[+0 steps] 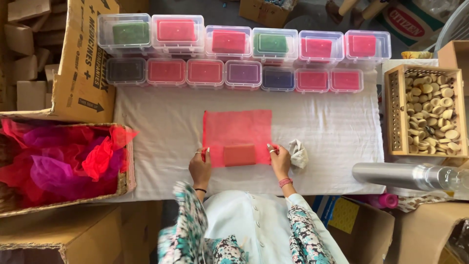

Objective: The person wipes small brown rectangular blocks with a white cloth, wraps a red foam block in red net fabric, and places it into a clear plastic box. They then wipe the plastic box and lid with the cloth and continue wiping more blocks on the table.

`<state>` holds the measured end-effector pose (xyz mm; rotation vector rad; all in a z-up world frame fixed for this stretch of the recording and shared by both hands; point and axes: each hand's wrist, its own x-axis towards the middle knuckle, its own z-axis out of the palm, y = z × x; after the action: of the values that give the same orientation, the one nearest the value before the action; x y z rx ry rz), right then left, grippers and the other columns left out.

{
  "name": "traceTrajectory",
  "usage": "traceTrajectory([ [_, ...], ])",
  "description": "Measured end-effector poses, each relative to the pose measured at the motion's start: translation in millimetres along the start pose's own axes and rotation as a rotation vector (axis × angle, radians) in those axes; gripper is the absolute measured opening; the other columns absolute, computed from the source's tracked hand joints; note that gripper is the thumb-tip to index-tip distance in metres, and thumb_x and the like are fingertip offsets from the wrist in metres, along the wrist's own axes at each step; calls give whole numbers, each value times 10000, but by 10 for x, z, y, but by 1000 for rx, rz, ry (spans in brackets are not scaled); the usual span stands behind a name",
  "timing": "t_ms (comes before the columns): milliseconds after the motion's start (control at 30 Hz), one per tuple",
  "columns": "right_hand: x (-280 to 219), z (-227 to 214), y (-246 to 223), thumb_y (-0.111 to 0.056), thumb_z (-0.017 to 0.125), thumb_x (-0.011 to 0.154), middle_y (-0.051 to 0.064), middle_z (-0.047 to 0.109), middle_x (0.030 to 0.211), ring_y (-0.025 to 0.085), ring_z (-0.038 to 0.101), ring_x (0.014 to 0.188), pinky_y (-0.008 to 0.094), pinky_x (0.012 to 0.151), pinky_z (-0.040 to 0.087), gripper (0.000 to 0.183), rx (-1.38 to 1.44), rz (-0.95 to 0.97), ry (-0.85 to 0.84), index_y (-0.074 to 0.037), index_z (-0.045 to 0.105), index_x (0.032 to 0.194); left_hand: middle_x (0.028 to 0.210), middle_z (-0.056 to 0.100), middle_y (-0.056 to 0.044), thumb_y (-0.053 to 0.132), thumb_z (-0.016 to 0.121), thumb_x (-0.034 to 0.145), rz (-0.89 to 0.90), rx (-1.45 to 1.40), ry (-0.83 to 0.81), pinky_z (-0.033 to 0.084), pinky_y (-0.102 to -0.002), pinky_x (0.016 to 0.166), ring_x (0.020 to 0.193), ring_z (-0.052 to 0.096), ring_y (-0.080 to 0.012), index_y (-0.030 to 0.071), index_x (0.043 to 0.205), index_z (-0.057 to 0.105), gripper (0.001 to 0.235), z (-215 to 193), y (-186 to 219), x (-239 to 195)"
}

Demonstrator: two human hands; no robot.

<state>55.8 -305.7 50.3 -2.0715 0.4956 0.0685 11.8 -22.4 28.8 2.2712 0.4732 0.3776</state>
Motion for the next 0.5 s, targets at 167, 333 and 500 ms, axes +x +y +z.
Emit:
traceTrajectory([
  [167,34,25,6,-292,728,949,64,650,575,129,563,439,314,445,426,271,14,-12,86,-23,761,940,850,731,-142,274,647,991,-99,4,14,536,-464,665,765,691,-357,124,1033,727,176,-9,-5,10],
  [333,123,15,70,-291,728,944,42,630,563,106,557,445,303,424,429,261,85,-41,120,-33,763,949,834,733,-140,291,665,970,-55,102,25,534,-475,647,752,682,-371,129,1004,740,182,-10,22,55],
  [500,190,-9,125,-306,764,950,46,647,580,119,558,475,307,454,421,297,-65,-45,82,-10,782,919,1242,643,-145,292,708,907,261,221,191,479,-482,949,1136,600,-348,100,1251,619,404,-52,453,46],
])
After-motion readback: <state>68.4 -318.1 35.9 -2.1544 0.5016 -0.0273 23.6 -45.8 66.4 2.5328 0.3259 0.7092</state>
